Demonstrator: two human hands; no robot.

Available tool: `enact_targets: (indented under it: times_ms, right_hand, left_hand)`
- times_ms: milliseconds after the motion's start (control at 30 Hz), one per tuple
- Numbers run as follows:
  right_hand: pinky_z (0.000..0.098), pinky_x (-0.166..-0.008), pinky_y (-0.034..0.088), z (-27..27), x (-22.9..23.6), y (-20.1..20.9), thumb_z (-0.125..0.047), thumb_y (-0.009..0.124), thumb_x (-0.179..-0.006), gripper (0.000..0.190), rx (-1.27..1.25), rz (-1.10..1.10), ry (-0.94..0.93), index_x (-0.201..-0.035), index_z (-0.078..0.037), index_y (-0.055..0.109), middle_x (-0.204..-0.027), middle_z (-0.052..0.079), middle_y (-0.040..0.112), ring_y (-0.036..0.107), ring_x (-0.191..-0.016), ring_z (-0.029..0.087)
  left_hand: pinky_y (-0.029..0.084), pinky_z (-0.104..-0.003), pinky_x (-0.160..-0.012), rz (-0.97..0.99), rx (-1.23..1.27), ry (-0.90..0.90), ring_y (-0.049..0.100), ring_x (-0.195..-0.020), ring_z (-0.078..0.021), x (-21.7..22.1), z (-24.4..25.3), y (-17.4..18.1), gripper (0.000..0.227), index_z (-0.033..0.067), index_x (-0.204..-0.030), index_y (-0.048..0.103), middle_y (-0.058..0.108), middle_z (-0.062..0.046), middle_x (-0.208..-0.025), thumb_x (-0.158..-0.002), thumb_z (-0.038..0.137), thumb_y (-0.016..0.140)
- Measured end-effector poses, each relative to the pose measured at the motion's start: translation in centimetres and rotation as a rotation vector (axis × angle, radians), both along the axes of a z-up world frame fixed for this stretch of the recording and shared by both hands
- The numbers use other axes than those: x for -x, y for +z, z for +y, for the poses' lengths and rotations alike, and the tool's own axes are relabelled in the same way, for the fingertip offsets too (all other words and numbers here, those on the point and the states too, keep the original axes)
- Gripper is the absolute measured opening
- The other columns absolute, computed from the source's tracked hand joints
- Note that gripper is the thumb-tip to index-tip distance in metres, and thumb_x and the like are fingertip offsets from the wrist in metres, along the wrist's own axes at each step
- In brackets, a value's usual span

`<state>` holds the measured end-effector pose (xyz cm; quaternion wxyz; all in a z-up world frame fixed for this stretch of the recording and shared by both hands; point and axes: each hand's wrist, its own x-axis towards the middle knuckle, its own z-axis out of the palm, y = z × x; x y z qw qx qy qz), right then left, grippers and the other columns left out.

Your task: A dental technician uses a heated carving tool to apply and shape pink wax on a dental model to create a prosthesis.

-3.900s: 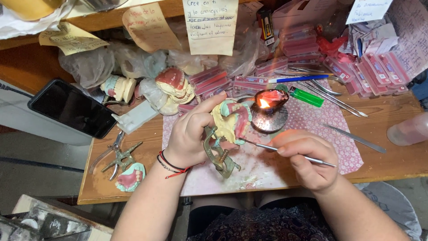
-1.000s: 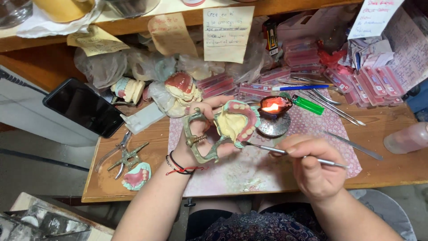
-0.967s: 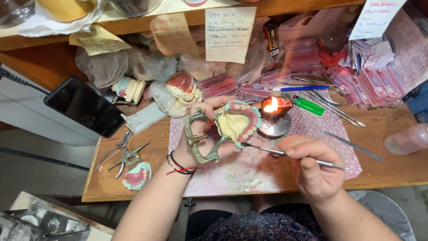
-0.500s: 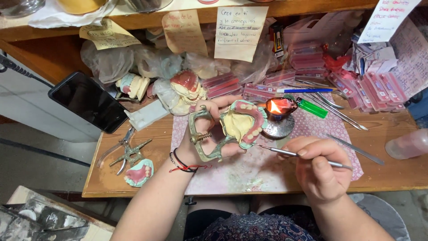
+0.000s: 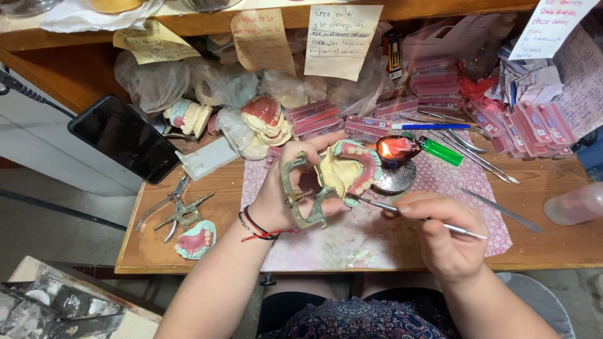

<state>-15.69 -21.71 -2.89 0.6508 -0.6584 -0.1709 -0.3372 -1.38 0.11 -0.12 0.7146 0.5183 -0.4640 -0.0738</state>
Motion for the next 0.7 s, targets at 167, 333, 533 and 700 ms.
enact_targets:
  times_ms: [167, 333, 533, 700]
  right_hand:
    - [0.0367, -0.087, 0.064, -0.9, -0.2, 3.1, -0.027, 0.052, -0.103, 0.034, 0.533, -0.019, -0.183, -0.103, 0.001, 0.071, -0.101, 0.013, 0.076, 0.079, -0.093, 0.030]
    - [0.0352, -0.084, 0.062, -0.9, -0.4, 3.7, -0.029, 0.051, -0.102, 0.036, 0.533, 0.029, -0.156, -0.101, 0.000, 0.072, -0.098, 0.012, 0.077, 0.078, -0.090, 0.028]
    - [0.0355, -0.086, 0.068, -2.4, -0.9, 2.1, -0.027, 0.055, -0.106, 0.032, 0.152, 0.099, -0.189, -0.104, 0.003, 0.067, -0.102, 0.019, 0.073, 0.078, -0.090, 0.029]
    - [0.0304, -0.080, 0.062, -5.5, -2.3, 1.3, -0.022, 0.055, -0.110, 0.020, -0.118, 0.306, -0.375, -0.110, -0.003, 0.061, -0.096, 0.014, 0.068, 0.074, -0.081, 0.023]
  left_hand:
    - [0.052, -0.045, -0.113, -0.294, -0.160, 0.194, 0.059, -0.139, -0.0432, -0.2, 0.4, 0.9, 0.060, 0.0115, -0.121, 0.042, 0.054, -0.033, -0.148, -0.084, 0.033, 0.084]
    - [0.053, -0.045, -0.114, -0.443, -0.232, 0.260, 0.064, -0.136, -0.0423, -0.4, 0.5, 1.0, 0.059, 0.0103, -0.123, 0.043, 0.057, -0.028, -0.148, -0.087, 0.034, 0.083]
    - [0.056, -0.043, -0.108, -0.503, -0.277, 0.301, 0.067, -0.133, -0.0404, -0.5, 0.5, 0.9, 0.057, 0.0104, -0.122, 0.045, 0.057, -0.025, -0.149, -0.089, 0.044, 0.078]
    - [0.064, -0.043, -0.095, -0.545, -0.257, 0.407, 0.071, -0.128, -0.0368, -0.4, 0.5, 1.3, 0.060, 0.0092, -0.122, 0.047, 0.062, -0.023, -0.143, -0.092, 0.057, 0.067]
